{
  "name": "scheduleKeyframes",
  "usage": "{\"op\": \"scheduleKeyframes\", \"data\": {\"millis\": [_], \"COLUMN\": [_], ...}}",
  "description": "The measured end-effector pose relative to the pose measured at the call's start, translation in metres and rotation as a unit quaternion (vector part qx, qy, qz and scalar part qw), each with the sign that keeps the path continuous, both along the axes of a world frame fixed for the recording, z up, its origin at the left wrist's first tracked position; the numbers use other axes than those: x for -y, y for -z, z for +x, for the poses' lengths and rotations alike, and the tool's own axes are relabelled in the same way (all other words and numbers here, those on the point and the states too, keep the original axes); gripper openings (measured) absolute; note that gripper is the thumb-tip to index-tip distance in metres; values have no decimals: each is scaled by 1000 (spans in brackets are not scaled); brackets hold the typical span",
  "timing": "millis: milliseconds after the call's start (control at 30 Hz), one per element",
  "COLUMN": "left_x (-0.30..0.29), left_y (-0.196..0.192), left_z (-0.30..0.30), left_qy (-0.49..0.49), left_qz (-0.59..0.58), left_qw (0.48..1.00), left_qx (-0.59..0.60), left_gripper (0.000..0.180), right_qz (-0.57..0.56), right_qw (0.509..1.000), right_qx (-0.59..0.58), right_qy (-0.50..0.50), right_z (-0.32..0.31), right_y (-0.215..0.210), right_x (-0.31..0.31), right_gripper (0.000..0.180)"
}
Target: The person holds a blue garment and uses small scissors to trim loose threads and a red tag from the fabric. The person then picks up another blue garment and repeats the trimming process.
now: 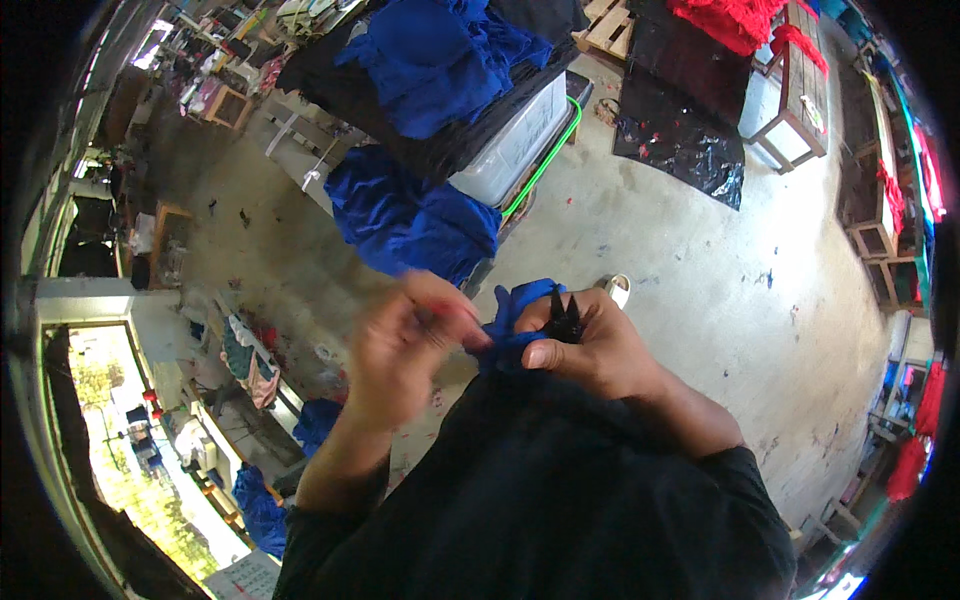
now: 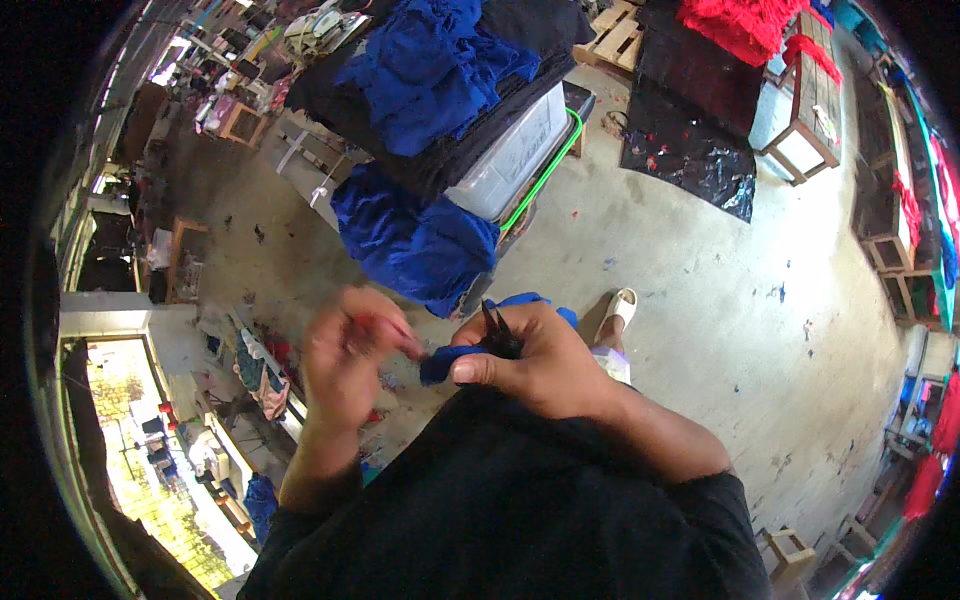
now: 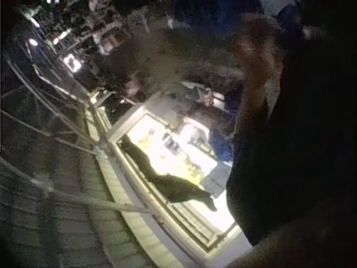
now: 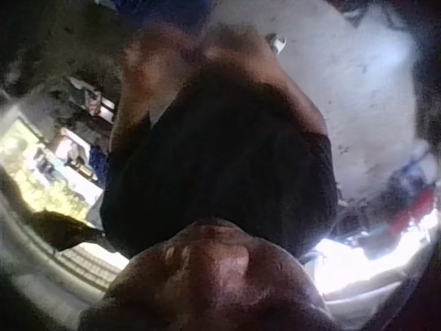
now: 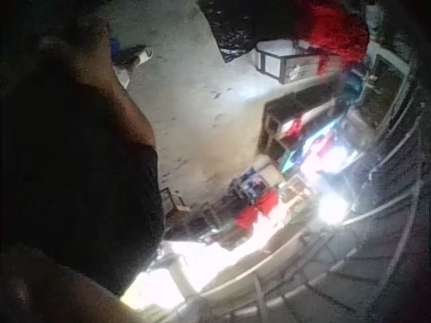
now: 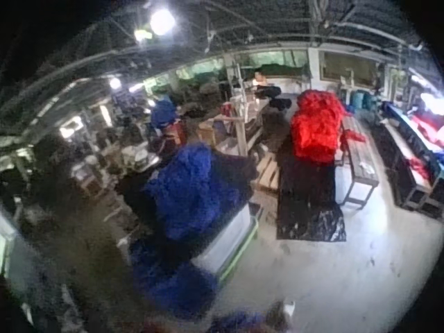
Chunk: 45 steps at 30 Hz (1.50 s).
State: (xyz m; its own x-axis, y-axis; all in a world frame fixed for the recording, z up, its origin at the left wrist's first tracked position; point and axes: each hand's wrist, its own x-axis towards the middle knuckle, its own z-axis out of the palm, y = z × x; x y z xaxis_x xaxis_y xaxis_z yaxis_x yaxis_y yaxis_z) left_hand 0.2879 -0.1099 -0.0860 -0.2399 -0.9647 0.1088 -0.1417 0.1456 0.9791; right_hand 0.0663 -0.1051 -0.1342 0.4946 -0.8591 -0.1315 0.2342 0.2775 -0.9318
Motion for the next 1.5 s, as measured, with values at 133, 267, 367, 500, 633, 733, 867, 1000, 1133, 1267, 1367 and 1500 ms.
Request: {"op": "scheduleKeyframes", "data": {"millis": [133, 267, 367, 500, 633, 733, 867, 1000, 1133, 1267, 1367, 1500], "left_x": [5, 5, 7, 20, 28, 25, 14, 0, -3, -18, -49, -82], "left_y": [5, 6, 20, 34, 59, 81, 92, 87, 41, -17, -29, -61], "left_z": [-4, -18, -24, -29, -43, -67, -86, -83, -101, -103, -71, -35], "left_qy": [-146, -134, -117, -54, -19, 26, -124, -103, -152, -171, -241, -310], "left_qz": [88, 74, 88, 194, 152, 33, 102, 143, 123, 73, 91, 117], "left_qw": [978, 986, 976, 915, 984, 999, 987, 984, 976, 972, 913, 823], "left_qx": [-119, -69, -163, -349, -89, 19, -7, 27, 92, 143, 315, 461], "left_gripper": [11, 16, 20, 27, 28, 36, 40, 41, 42, 42, 36, 29], "right_qz": [61, 141, 147, 56, 14, 38, 6, 19, -168, -347, -294, -335], "right_qw": [997, 981, 981, 996, 996, 993, 999, 993, 963, 841, 760, 732], "right_qx": [47, 131, 128, 58, 34, 42, -31, 28, -59, -51, -97, -178], "right_qy": [-13, -15, -22, -42, -87, -105, -35, 113, -202, -412, -571, -566], "right_z": [-7, -13, -21, -41, -60, -76, -92, -111, -99, -26, 18, 32], "right_y": [6, 15, 20, -3, -14, -14, -5, 25, 48, 62, 74, 67], "right_x": [3, 8, 17, 37, 64, 86, 122, 184, 200, 179, 176, 195], "right_gripper": [26, 25, 23, 19, 14, 12, 8, 9, 43, 75, 68, 64]}}
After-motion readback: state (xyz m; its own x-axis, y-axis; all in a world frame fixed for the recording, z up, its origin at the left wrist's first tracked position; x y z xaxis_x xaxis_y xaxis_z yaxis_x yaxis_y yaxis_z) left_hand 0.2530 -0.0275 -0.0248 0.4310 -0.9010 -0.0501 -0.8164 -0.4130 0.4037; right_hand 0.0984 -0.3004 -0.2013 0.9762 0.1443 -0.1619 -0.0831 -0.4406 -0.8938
